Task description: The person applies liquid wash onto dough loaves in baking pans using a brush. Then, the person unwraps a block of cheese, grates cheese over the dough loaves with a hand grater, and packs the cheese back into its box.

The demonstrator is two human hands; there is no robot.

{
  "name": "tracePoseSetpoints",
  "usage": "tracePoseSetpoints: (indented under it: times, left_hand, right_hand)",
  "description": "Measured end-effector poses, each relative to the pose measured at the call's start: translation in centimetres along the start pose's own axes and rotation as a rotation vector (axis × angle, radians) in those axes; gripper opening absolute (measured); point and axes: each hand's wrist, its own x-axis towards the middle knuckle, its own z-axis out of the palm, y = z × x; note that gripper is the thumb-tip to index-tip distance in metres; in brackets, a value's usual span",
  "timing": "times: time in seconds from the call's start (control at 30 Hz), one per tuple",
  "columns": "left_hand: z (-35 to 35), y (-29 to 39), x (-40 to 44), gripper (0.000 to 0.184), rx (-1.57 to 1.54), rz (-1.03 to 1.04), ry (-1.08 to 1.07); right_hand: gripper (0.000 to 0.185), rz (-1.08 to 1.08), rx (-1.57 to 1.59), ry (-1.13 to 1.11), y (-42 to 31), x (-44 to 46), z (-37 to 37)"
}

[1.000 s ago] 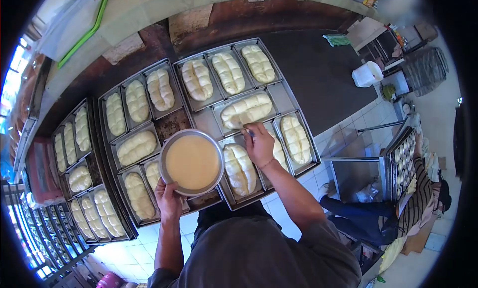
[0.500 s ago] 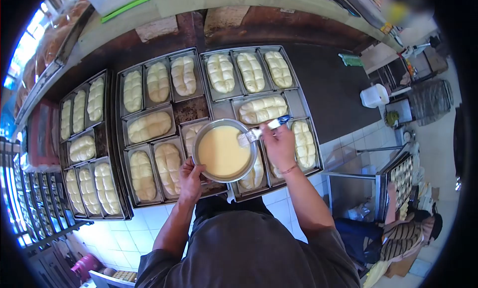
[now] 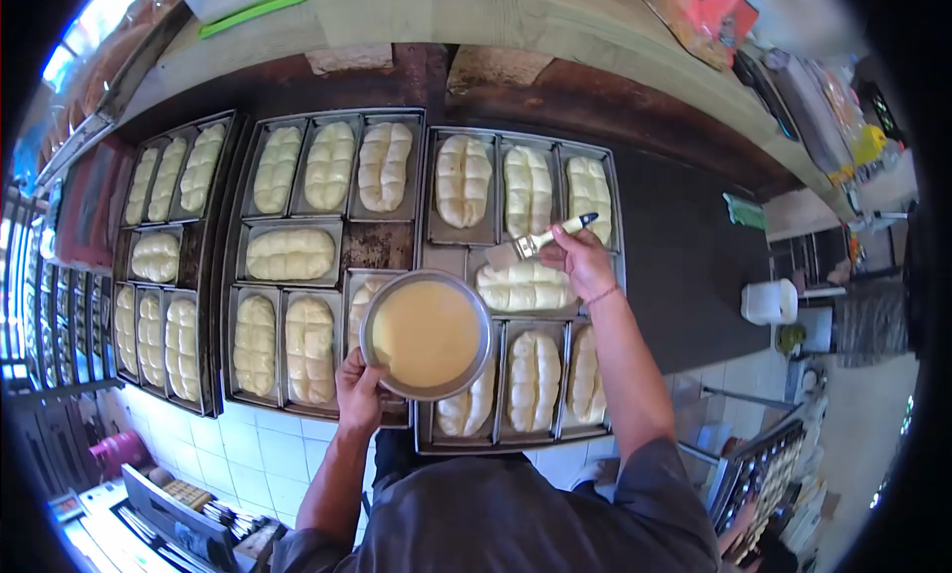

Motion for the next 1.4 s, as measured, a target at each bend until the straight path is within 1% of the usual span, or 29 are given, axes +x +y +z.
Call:
tracePoseSetpoints:
  times: [0.1, 0.13, 0.2, 0.23, 0.3, 0.33, 0.43, 0.5, 0.57, 0.63, 0.67, 0.77, 0.83, 0.9, 0.93, 1.03, 1.1, 1.17, 1.23, 1.27, 1.33, 1.37, 1.4]
  left_hand:
    - [1.2, -1.3, -0.1, 0.006, -0.057, 0.053, 0.102]
    - [1.6, -1.5, -0.3, 0.007, -0.079, 0.047, 0.114]
    - [2.2, -1.8, -0.8, 0.008, -0.121, 0.035, 0.141]
    - [2.4, -2.0, -1.0, 0.008, -0.120, 0.043, 0.158]
    - [2.7, -2.4, -1.4, 0.009, -0.126, 0.076, 0.167]
    - [2.8, -2.5, -1.6, 0.009, -0.126, 0.087, 0.169]
    - [3.1, -2.9, -1.7, 0.009, -0.168, 0.091, 0.206]
    - [3.4, -3.0, -1.6, 0.009, -0.202, 0.099, 0.217]
    - [3.5, -2.4, -1.4, 0.009, -0.180, 0.100, 0.236]
    - [3.3, -2.1, -1.1, 0.009, -0.179, 0.112, 0.260]
    - [3.2, -2.0, -1.1, 0.009, -0.182, 0.110, 0.279]
    - [3.0, -1.8, -1.0, 0.011, -0.181, 0.108, 0.303]
    - [2.6, -1.6, -1.0, 0.013, -0.176, 0.105, 0.269]
    - [2.1, -1.5, -1.0, 0.014, -0.174, 0.099, 0.255]
    - [1.8, -1.4, -1.0, 0.012, -0.181, 0.099, 0.262]
    - [0.8, -1.0, -0.7, 0.009, -0.201, 0.090, 0.262]
    - [-0.2, -1.0, -0.4, 0.016, -0.203, 0.063, 0.212]
    - [-0.9, -1.1, 0.4, 0.020, -0.206, 0.048, 0.169]
    - [-1.4, -1.4, 1.4, 0.019, -0.195, 0.089, 0.183]
    - [-1.7, -1.5, 1.7, 0.019, -0.187, 0.108, 0.194]
    - [-2.2, -1.5, 2.6, 0.018, -0.149, 0.103, 0.150]
    - [-2.4, -1.4, 3.0, 0.018, -0.109, 0.101, 0.108]
    - [-2.4, -1.2, 3.2, 0.017, -0.070, 0.100, 0.065]
  right_hand:
    - [0.017, -0.061, -0.254, -0.132, -2.0, 7.5, 1.0]
    - [0.017, -0.059, -0.256, -0.148, -2.1, 10.1, 1.2]
    - [0.017, -0.105, -0.538, -0.239, -2.2, 15.4, 2.3]
    - [0.017, -0.101, -0.536, -0.257, -3.1, 18.2, 2.7]
    - [0.020, -0.530, -0.799, -0.050, -4.8, 22.4, 3.6]
    - [0.020, -0.525, -0.794, -0.062, -4.6, 23.0, 3.8]
    - [0.013, -0.923, -1.181, -0.073, -5.7, 20.5, 6.6]
    - [0.016, -1.160, -1.407, -0.240, -2.7, 17.1, 6.5]
    - [0.019, -1.157, -1.362, -0.339, 0.2, 13.4, 6.0]
    - [0.012, -1.028, -1.382, -0.438, -0.1, 9.0, 6.9]
    - [0.012, -1.027, -1.382, -0.448, 0.0, 9.4, 7.2]
    - [0.008, -0.588, -1.171, -0.411, -0.7, 13.1, 8.4]
    - [0.015, -0.419, -0.997, -0.271, -2.0, 19.8, 9.1]
    - [0.012, -0.685, -0.930, -0.055, -3.8, 23.6, 9.6]
    - [0.012, -0.681, -0.929, -0.055, -3.8, 23.0, 10.2]
    - [0.010, -1.099, -1.184, -0.125, -3.7, 20.4, 11.7]
    - [0.015, -1.249, -1.341, -0.311, -0.8, 18.2, 11.3]
    - [0.021, -1.021, -1.490, -0.466, 1.1, 13.3, 11.1]
    - [0.022, -1.081, -1.394, -0.543, 1.2, 8.5, 10.8]
    - [0.022, -1.076, -1.400, -0.540, 0.5, 5.7, 11.1]
    - [0.015, -0.823, -1.039, -0.399, -1.5, 0.4, 12.0]
    - [0.015, -0.812, -1.042, -0.391, -2.4, -1.4, 12.2]
    - [0.013, -0.753, -0.927, -0.315, -3.2, -3.1, 12.4]
